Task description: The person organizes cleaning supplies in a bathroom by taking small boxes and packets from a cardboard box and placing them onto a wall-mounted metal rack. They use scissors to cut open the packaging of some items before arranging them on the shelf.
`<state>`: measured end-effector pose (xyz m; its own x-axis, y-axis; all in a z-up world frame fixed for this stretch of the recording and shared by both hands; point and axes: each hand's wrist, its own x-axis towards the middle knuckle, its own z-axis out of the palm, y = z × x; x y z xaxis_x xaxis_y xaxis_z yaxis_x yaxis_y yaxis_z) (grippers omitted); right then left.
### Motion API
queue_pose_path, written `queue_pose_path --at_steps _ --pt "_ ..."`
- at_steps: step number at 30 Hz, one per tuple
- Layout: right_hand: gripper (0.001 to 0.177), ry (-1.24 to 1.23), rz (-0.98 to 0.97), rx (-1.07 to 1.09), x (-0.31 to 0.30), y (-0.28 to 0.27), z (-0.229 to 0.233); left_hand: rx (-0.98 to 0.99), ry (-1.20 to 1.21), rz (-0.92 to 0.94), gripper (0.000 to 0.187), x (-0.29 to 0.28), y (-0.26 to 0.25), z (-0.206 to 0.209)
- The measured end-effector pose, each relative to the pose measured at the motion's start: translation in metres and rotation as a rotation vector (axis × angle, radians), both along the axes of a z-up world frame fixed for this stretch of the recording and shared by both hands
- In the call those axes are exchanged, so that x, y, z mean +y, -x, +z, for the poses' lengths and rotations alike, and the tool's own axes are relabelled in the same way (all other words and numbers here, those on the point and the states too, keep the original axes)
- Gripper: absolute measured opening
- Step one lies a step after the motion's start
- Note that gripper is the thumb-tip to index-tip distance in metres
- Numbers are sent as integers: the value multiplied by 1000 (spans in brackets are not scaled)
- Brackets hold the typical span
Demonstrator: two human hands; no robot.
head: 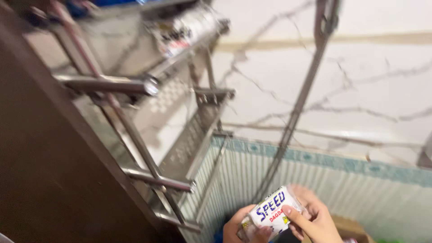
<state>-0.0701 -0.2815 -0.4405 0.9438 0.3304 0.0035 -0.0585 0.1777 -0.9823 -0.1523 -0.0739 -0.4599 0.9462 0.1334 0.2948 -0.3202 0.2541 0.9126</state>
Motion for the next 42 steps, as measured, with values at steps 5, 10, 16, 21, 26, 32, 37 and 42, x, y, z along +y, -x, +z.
queue_pose_path --at_steps 5,10,16,21,26,32,37,42 --pt "63 -152 133 -196 34 -23 111 -85 36 46 58 31 -29 74" --pt "50 -387 110 -272 58 -46 186 -255 83 154 63 39 -32 186" --pt "50 -543 109 -470 78 -76 255 -374 84 201 50 40 -29 274" --pt "48 -581 129 -533 110 -94 316 -430 83 178 58 48 -32 285" --pt "49 -578 155 -508 165 -147 360 -428 95 199 61 50 -54 286" --pt "50 -573 23 -534 219 -195 381 -426 76 273 60 53 -70 293" --pt "51 -457 -12 -567 246 -225 389 -380 88 334 60 56 -73 297" --pt "39 -80 -128 -739 249 -249 403 -422 140 345 61 53 -74 300"
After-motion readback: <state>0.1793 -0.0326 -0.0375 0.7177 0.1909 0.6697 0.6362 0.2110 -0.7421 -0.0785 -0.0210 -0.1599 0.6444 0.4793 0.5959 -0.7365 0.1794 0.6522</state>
